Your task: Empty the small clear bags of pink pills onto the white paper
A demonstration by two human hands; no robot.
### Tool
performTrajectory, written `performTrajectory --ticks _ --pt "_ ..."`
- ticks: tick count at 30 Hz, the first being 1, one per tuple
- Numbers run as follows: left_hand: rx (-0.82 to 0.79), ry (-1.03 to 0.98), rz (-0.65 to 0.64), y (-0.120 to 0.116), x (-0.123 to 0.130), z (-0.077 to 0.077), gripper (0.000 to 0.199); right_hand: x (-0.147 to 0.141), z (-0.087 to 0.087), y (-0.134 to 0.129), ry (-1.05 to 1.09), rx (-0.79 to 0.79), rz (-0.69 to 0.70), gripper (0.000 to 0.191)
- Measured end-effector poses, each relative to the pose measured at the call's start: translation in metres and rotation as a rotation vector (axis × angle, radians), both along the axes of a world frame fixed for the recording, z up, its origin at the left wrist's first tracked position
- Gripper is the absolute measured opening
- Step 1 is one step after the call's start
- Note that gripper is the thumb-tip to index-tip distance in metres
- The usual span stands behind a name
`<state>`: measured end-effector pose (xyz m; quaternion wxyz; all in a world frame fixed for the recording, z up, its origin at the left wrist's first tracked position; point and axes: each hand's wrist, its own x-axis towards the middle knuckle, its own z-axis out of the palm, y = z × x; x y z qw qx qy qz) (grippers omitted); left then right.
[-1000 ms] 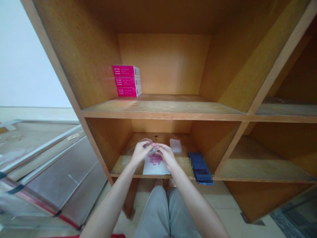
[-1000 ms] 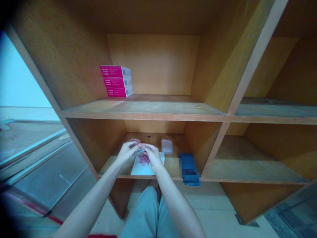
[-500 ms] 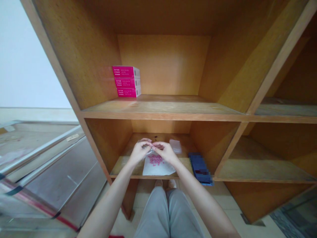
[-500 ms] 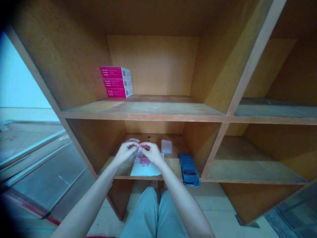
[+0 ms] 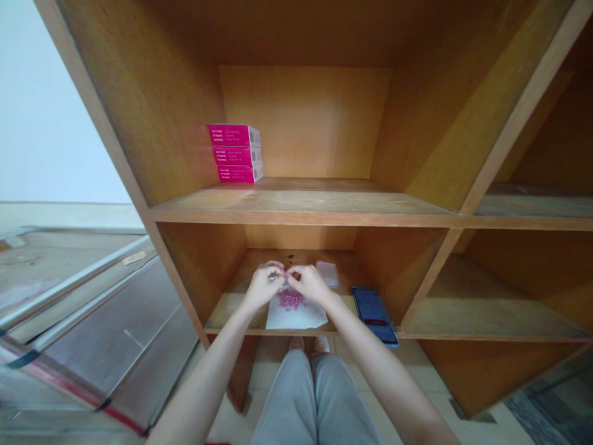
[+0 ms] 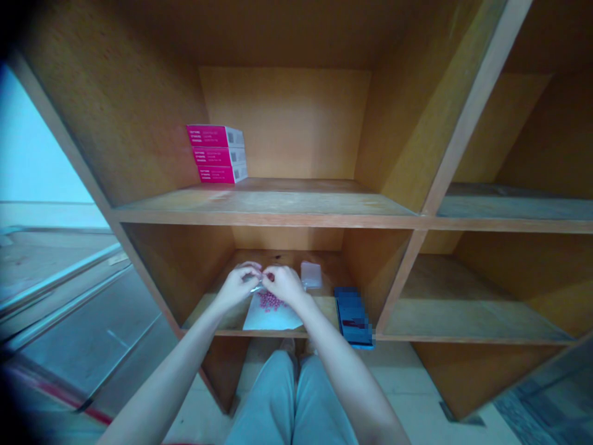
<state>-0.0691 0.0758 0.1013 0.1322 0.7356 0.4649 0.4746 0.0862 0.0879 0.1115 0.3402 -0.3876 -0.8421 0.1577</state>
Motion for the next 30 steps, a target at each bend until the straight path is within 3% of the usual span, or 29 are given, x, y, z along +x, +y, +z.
performTrajectory --ticks 5,9,14,20,24,28,30 --pt "0.033 0.056 0.082 -0.004 0.004 0.001 0.012 -0.003 -0.002 -0.001 -0.048 0.052 -0.152 0.014" --pt "0.028 0.097 0.127 -0.007 0.003 0.004 0.014 -0.002 -0.008 0.003 0.047 0.005 -0.249 0.012" --pt "-0.045 0.171 0.196 -0.010 0.001 0.005 0.013 -0.004 -0.015 0.002 0.112 0.009 -0.116 0.014" --pt "-0.115 0.226 0.249 -0.012 0.002 0.004 0.016 -0.004 -0.017 0.001 0.152 0.166 0.024 0.018" --pt "-0.111 0.239 0.186 -0.012 0.001 0.003 0.022 -0.001 -0.016 0.004 0.008 0.155 0.090 0.023" --pt "-0.078 0.256 0.122 -0.015 -0.005 0.000 0.016 0.004 -0.009 0.007 -0.071 0.126 0.095 0.031" --pt "-0.074 0.284 0.077 -0.016 -0.011 -0.004 0.045 0.006 -0.007 0.008 -0.078 0.096 0.073 0.035"
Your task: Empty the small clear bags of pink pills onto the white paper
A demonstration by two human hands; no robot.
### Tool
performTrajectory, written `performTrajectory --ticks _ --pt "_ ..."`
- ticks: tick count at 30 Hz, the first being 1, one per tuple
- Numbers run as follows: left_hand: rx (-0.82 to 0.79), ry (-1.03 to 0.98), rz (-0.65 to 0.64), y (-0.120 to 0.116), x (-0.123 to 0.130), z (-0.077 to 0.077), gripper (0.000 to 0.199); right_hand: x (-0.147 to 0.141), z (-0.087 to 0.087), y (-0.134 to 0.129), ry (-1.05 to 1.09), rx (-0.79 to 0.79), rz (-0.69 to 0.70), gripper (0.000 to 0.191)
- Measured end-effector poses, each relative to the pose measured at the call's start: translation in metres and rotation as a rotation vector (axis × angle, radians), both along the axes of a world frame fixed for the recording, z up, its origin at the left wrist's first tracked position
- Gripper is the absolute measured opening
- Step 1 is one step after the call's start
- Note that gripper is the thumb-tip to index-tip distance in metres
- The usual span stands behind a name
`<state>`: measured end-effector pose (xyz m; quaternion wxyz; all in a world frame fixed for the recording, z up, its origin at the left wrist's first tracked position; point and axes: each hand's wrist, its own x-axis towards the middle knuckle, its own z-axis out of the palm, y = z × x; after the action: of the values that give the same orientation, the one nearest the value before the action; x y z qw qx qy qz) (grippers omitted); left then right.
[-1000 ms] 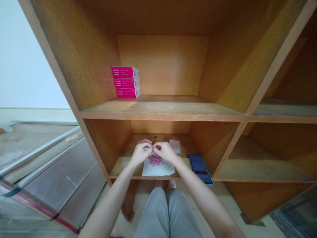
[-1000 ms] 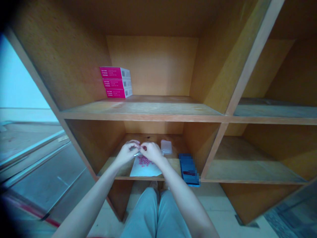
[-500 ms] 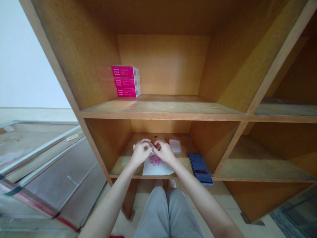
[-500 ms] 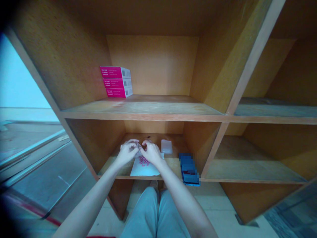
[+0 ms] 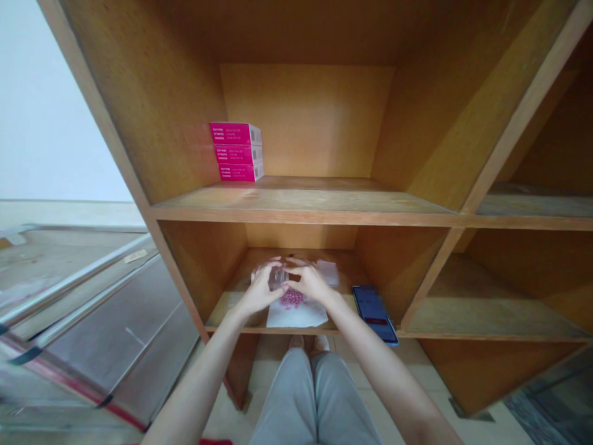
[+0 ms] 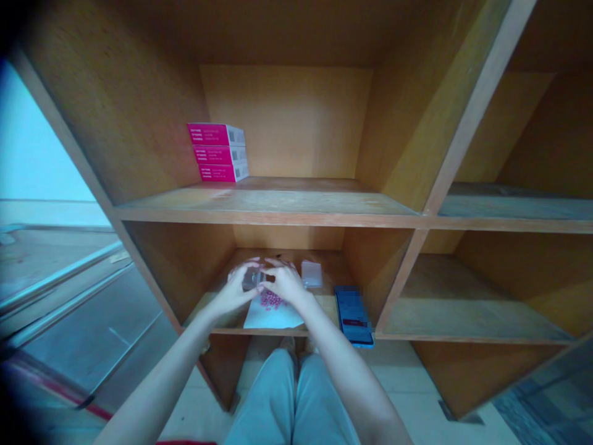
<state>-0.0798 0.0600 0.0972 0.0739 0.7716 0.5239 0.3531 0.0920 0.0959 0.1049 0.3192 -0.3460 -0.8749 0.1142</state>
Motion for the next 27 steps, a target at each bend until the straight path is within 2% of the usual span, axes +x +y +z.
performTrajectory --ticks 1,3,10,15,19,23,27 --pt "-0.012 0.026 -0.024 0.000 -0.003 -0.002 0.059 0.001 0.001 0.001 -0.004 -0.016 -0.010 0.036" --pt "-0.044 0.084 -0.050 0.002 -0.008 -0.007 0.068 0.002 0.002 0.001 -0.013 -0.045 -0.017 0.037" --pt "-0.067 0.101 -0.065 0.007 -0.014 -0.013 0.054 0.001 -0.002 0.001 0.008 -0.120 0.017 0.033" --pt "-0.016 0.030 -0.018 0.007 -0.014 -0.019 0.042 -0.003 -0.011 0.003 0.200 -0.150 0.060 0.016" --pt "0.071 -0.081 0.098 0.010 -0.016 -0.037 0.036 0.007 -0.026 0.006 0.330 -0.172 -0.070 0.012" --pt "0.117 -0.197 0.176 0.013 -0.015 -0.059 0.040 0.022 -0.049 0.006 0.198 -0.324 -0.187 0.014" --pt "0.114 -0.272 0.235 0.015 -0.010 -0.076 0.042 0.028 -0.066 -0.003 0.056 -0.372 -0.249 0.021"
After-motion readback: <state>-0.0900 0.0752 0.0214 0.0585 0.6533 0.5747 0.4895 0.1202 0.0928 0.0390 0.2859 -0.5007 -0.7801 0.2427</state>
